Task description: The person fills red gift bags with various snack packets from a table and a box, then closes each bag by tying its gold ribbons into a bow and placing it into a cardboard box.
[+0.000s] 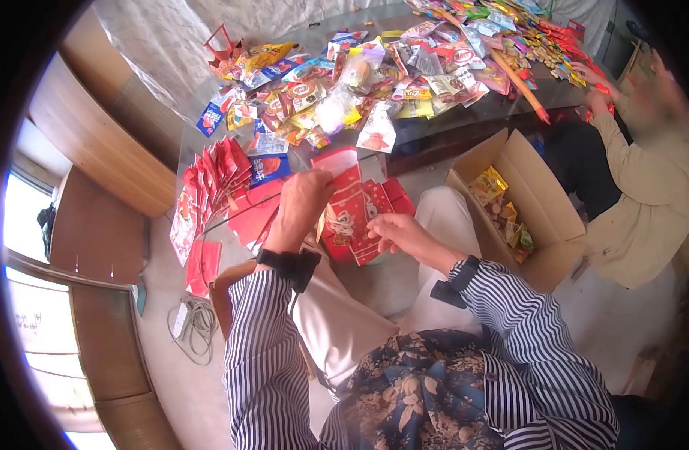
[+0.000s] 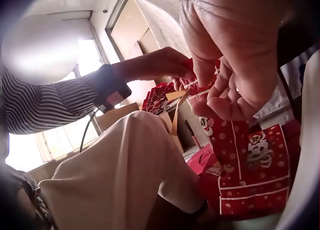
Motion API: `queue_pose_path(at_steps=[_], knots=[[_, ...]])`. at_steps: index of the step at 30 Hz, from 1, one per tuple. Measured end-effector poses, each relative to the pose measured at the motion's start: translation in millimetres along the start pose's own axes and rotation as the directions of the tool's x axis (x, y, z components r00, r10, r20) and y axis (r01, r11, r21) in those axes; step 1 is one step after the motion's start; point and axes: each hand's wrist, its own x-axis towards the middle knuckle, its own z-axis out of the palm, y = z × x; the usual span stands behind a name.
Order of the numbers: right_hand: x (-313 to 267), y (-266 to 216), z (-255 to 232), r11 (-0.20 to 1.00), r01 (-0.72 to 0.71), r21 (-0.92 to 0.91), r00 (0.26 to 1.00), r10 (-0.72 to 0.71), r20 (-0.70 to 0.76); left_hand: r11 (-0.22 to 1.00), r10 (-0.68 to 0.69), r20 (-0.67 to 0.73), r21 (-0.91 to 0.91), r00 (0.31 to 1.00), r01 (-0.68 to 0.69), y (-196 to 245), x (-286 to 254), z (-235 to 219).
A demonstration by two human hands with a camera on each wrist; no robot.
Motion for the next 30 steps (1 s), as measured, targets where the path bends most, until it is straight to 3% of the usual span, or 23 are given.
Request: queue_pose_path(at_steps=[2, 5, 6, 10, 13, 16, 19, 22, 25, 28, 30], knots=[[8.1, -4.5, 1.1, 0.999, 0.015, 0.048, 1.0, -0.015, -0.02, 0.995, -0.103, -0.065, -0.02, 0.993, 0.102, 8.0, 5.1, -4.9], [18.9, -9.3, 3.9, 0.991, 0.034, 0.13, 0.999, -0.031, -0.032, 0.99, -0.138, -0.111, -0.043, 0.984, 0.134, 16.9, 2.3, 0.4], [18.2, -14.5, 5.5, 0.988, 0.039, 0.149, 0.999, -0.036, -0.029, 0.978, -0.201, -0.06, -0.061, 0.978, 0.198, 18.7, 1.4, 4.8], [28.1, -29.3, 16.8, 0.996, 0.013, 0.09, 0.999, -0.009, -0.046, 0.972, -0.218, -0.021, -0.092, 0.976, 0.215, 15.8, -5.0, 28.5], [48.3, -8.0, 16.9, 0.999, -0.026, -0.04, 0.999, 0.025, -0.023, 0.971, -0.183, -0.034, -0.161, 0.982, 0.176, 12.9, -9.2, 34.6], [67.8, 10.7, 17.4, 0.999, -0.04, -0.03, 0.998, 0.038, -0.05, 0.954, -0.169, -0.07, -0.263, 0.983, 0.146, 9.5, -14.8, 36.4], [65.1, 8.7, 18.9, 0.996, -0.068, 0.055, 0.994, 0.073, -0.08, 0.916, -0.199, -0.044, -0.364, 0.979, 0.17, 9.5, -22.1, 34.0], [69.0, 16.4, 17.2, 0.99, -0.106, 0.097, 0.994, 0.107, -0.006, 0.877, -0.121, -0.158, -0.48, 0.98, 0.031, 13.7, -30.0, 28.3], [71.1, 19.9, 14.2, 0.974, -0.113, 0.194, 0.993, 0.106, 0.048, 0.833, -0.206, -0.153, -0.546, 0.967, 0.091, 10.3, -41.0, 37.1], [68.3, 14.4, 12.4, 0.965, -0.167, 0.201, 0.985, 0.172, -0.009, 0.84, -0.208, -0.17, -0.536, 0.963, 0.086, 3.8, -47.4, 45.0], [64.2, 10.2, 7.4, 0.928, -0.209, 0.31, 0.977, 0.209, 0.036, 0.869, -0.198, -0.184, -0.488, 0.963, 0.085, 3.8, -46.9, 43.7]])
